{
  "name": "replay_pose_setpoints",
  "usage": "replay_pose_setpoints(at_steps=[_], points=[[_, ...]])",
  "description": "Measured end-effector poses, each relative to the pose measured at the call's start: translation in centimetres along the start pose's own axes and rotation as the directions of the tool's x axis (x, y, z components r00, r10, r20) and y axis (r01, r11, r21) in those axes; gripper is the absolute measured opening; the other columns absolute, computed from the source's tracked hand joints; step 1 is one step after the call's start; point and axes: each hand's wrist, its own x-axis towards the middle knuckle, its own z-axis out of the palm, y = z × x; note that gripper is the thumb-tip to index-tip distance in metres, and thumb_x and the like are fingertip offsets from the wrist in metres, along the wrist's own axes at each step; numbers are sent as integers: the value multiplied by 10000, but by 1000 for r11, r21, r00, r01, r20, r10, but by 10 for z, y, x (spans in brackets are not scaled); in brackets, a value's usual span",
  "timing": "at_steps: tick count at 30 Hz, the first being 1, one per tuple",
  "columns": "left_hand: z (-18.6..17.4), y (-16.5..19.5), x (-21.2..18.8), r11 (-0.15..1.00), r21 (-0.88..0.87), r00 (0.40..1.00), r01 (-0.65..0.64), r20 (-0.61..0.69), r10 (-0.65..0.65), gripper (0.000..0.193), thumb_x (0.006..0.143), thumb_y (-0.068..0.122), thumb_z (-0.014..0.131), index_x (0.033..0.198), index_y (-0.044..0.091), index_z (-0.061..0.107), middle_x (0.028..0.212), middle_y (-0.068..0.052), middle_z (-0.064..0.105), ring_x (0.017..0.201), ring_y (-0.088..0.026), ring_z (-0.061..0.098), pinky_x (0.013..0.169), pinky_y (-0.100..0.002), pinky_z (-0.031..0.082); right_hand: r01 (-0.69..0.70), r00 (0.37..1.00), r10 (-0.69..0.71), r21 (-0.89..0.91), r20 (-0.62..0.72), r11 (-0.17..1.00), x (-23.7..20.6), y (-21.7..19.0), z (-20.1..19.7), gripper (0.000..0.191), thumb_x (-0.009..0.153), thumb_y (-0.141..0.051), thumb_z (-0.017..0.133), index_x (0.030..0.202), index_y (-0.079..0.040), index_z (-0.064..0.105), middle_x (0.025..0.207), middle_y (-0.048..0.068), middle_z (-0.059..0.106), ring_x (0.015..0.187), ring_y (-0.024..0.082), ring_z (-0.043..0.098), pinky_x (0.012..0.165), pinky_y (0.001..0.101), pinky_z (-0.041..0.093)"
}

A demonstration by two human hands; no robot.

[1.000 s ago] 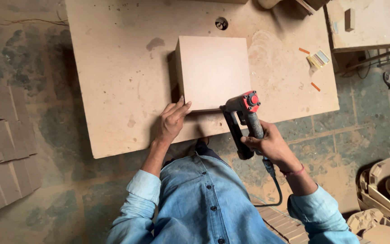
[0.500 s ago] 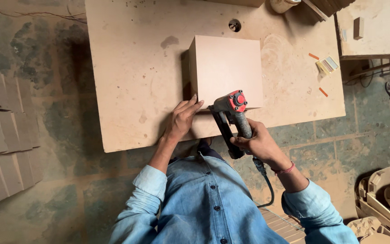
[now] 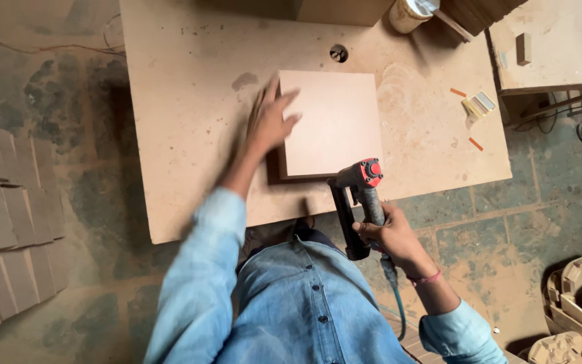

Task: The person assembles small cardboard boxes by applying glue to the edges of a box frame, placing a cardboard sheet on top, and securing it with a pneumatic nail gun. This process is repeated for multiple boxes.

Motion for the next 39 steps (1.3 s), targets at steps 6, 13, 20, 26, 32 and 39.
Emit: replay_pose_setpoints(at_steps=[6,13,20,26,32,39], points=[[-15,0,62,994,73,980,-86,188,71,544,858,228,723,1395,283,651,1619,-117,408,1516,-332,333,1241,-460,296,-31,998,39,163,-48,986,26,10,-27,220,827,-30,767,1008,1,647,669,44,634,518,116,542,450,279,370],[38,-8,-55,978,81,980,-192,-41,196,679,774,363,876,1376,139,656,1536,-170,498,1314,-379,540,1092,-504,444,51,976,-11,179,-216,983,59,4,-106,401,829,-30,752,1208,20,628,690,34,601,523,102,549,454,273,393],[139,-4,-116,952,127,858,-279,-413,306,288,831,90,840,1099,14,766,1225,-231,714,1021,-348,714,857,-399,600,-28,971,33,24,-235,999,10,22,-146,316,858,-45,805,1054,108,611,684,63,601,530,115,509,462,284,357],[141,-18,-116,958,111,877,-264,-386,286,279,830,14,812,1106,26,773,1213,-231,725,1027,-325,728,862,-386,603,-56,982,55,2,-180,998,-1,12,-132,269,821,-52,798,1035,29,658,682,14,598,568,96,531,488,271,393],[143,-20,-116,950,124,871,-285,-380,311,291,835,7,807,1123,37,779,1204,-221,731,1026,-309,730,856,-374,606,-89,981,87,-5,-174,996,-1,9,-129,257,822,-33,784,1037,3,649,660,8,561,553,92,501,475,273,375],[141,-19,-114,951,119,864,-286,-397,309,263,849,22,821,1108,50,783,1176,-204,739,1004,-291,735,833,-359,614,-54,984,50,-21,-174,998,1,14,-129,284,828,-40,770,1094,-25,672,657,-7,541,551,80,484,470,261,370]])
